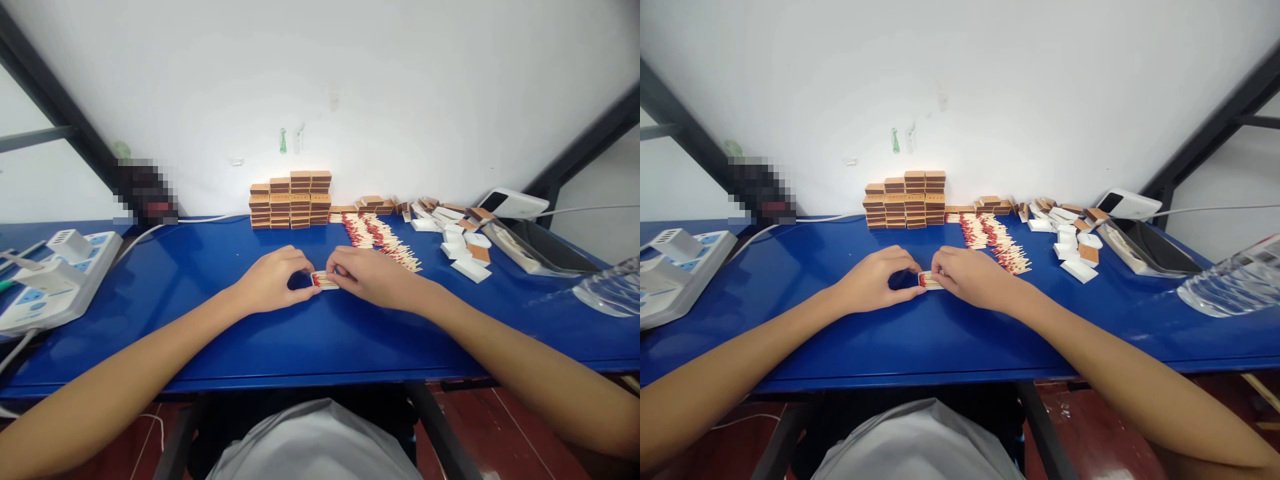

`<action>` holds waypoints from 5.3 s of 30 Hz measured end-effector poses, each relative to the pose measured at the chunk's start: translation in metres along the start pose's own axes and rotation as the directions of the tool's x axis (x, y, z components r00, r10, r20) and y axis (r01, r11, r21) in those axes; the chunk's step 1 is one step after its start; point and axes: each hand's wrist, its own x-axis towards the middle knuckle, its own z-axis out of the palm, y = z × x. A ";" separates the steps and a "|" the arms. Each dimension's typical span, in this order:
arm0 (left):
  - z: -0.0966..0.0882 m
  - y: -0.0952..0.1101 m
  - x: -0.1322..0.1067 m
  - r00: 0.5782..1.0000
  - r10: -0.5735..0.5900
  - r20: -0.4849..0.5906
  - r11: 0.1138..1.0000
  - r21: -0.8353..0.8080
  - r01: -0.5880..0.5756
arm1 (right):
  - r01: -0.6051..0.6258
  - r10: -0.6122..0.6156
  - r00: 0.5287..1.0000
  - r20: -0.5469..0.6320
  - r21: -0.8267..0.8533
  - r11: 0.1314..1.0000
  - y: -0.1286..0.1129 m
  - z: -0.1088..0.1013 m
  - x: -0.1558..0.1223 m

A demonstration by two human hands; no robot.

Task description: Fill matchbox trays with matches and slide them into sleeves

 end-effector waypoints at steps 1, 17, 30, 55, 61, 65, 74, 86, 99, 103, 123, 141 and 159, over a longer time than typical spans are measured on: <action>0.000 0.000 0.000 1.000 0.000 -0.002 1.000 0.004 0.000 | -0.001 0.001 1.000 -0.005 -0.026 1.000 -0.002 0.003 0.000; -0.003 0.001 -0.001 1.000 -0.007 0.020 1.000 -0.012 0.008 | -0.192 0.177 0.980 -0.093 -0.195 0.962 0.065 -0.036 -0.004; -0.005 0.000 -0.002 0.999 -0.011 0.035 1.000 0.002 0.011 | -0.202 0.208 0.978 0.034 -0.124 0.971 0.095 -0.029 -0.002; 0.000 -0.002 -0.001 1.000 -0.002 0.003 1.000 0.005 0.002 | -0.007 0.007 1.000 -0.015 0.008 1.000 -0.002 0.005 0.005; -0.001 0.000 0.000 1.000 0.002 0.010 1.000 -0.012 -0.002 | -0.026 0.025 0.997 -0.076 -0.010 1.000 0.015 -0.010 0.003; -0.003 0.001 -0.001 1.000 0.000 0.020 1.000 -0.007 0.000 | -0.152 0.134 0.983 -0.127 -0.146 0.977 0.052 -0.028 -0.001; -0.004 -0.001 -0.002 1.000 0.000 0.017 1.000 0.004 0.000 | -0.216 0.215 0.976 -0.025 -0.204 0.955 0.095 -0.029 -0.001; -0.004 0.000 -0.002 1.000 -0.009 0.026 1.000 0.010 0.009 | -0.217 0.210 0.976 -0.055 -0.237 0.947 0.098 -0.026 0.000; -0.005 -0.001 -0.002 0.999 -0.020 0.050 1.000 0.012 0.019 | -0.252 0.257 0.966 -0.005 -0.218 0.943 0.097 -0.023 0.001; -0.004 -0.001 -0.002 0.999 -0.017 0.045 1.000 0.016 0.016 | -0.265 0.275 0.961 0.018 -0.213 0.940 0.100 -0.023 0.000; -0.004 -0.001 -0.002 0.999 -0.005 0.034 1.000 0.020 0.004 | -0.179 0.176 0.984 -0.030 -0.229 0.957 0.105 -0.027 -0.001; -0.005 0.000 -0.001 0.999 -0.009 0.047 1.000 0.025 0.008 | -0.190 0.185 0.982 -0.041 -0.182 0.965 0.105 -0.028 -0.001; -0.005 0.002 -0.001 0.999 -0.017 0.051 1.000 0.010 0.016 | -0.134 0.133 0.990 -0.055 -0.020 0.991 0.070 -0.023 0.001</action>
